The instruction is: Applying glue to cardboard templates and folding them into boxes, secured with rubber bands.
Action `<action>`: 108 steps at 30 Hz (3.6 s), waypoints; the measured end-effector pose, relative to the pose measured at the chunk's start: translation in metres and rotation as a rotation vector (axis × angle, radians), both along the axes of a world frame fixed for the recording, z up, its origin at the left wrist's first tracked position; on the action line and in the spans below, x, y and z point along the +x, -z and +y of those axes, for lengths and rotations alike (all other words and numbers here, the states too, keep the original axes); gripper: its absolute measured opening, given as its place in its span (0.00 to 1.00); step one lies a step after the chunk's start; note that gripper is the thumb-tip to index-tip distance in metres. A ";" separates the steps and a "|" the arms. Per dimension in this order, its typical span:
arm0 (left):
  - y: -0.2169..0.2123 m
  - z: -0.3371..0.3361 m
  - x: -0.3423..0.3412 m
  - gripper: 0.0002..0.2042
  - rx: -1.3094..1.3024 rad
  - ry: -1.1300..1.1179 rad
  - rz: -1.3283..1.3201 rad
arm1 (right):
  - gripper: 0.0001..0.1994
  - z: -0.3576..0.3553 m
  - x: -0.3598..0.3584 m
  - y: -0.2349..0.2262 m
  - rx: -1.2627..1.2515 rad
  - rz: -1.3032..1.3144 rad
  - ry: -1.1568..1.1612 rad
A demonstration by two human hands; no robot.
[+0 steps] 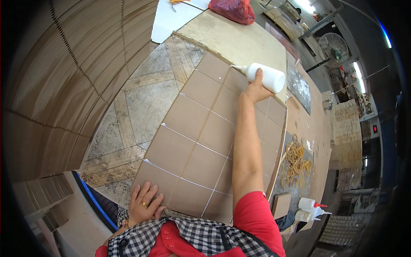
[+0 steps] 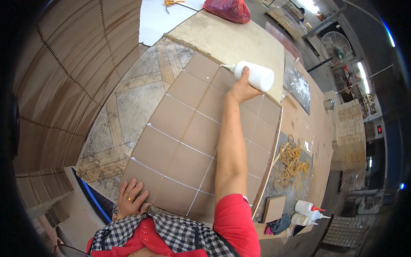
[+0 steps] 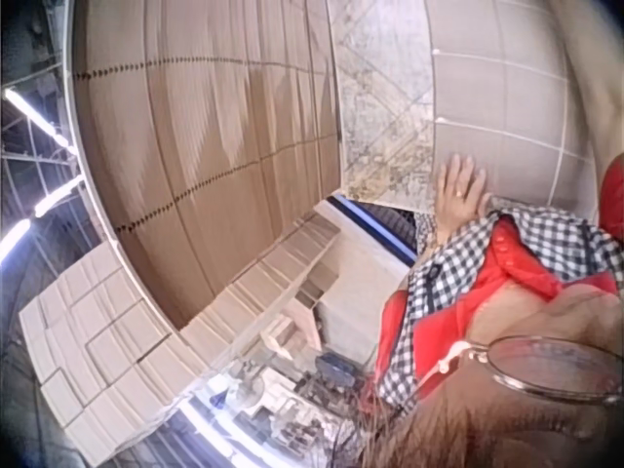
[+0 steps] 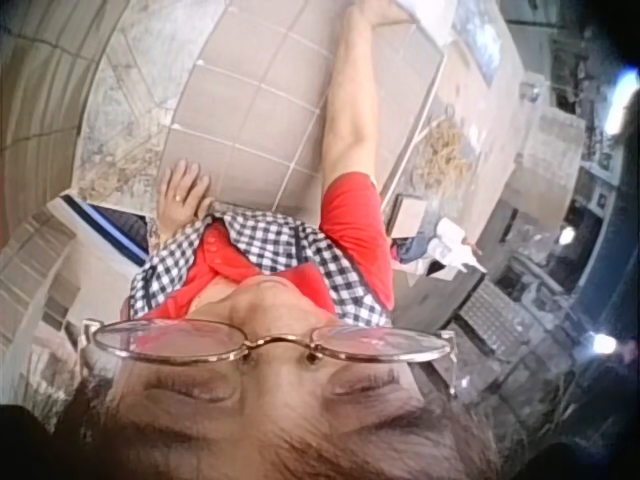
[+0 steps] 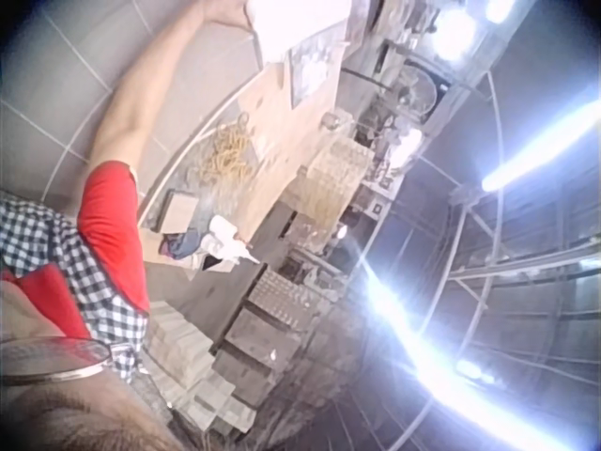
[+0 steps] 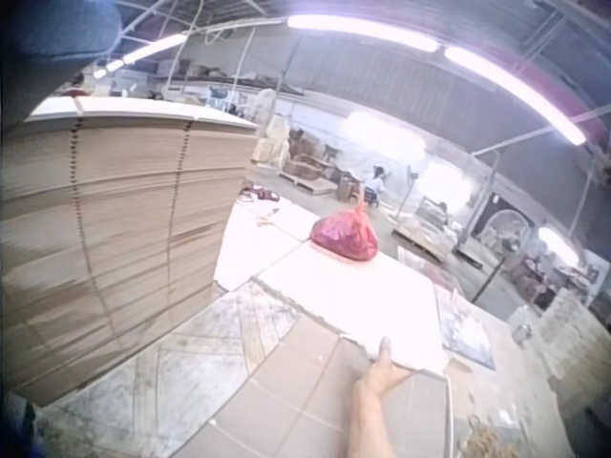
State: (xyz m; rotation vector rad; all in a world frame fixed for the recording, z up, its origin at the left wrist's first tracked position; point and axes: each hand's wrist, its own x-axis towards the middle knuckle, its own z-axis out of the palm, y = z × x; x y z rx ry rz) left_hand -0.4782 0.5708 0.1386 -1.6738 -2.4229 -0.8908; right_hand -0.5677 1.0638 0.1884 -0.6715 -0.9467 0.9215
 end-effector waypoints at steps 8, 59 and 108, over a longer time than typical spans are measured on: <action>-0.002 0.000 0.000 0.16 0.004 0.007 -0.028 | 0.38 -0.018 0.013 -0.006 0.078 -0.203 -0.067; -0.027 -0.013 -0.019 0.08 0.131 0.079 -0.122 | 0.31 -0.337 0.310 -0.031 -0.680 0.199 -0.741; -0.033 0.000 -0.015 0.09 -0.020 0.035 -0.230 | 0.43 0.091 0.226 -0.009 0.088 -0.277 0.438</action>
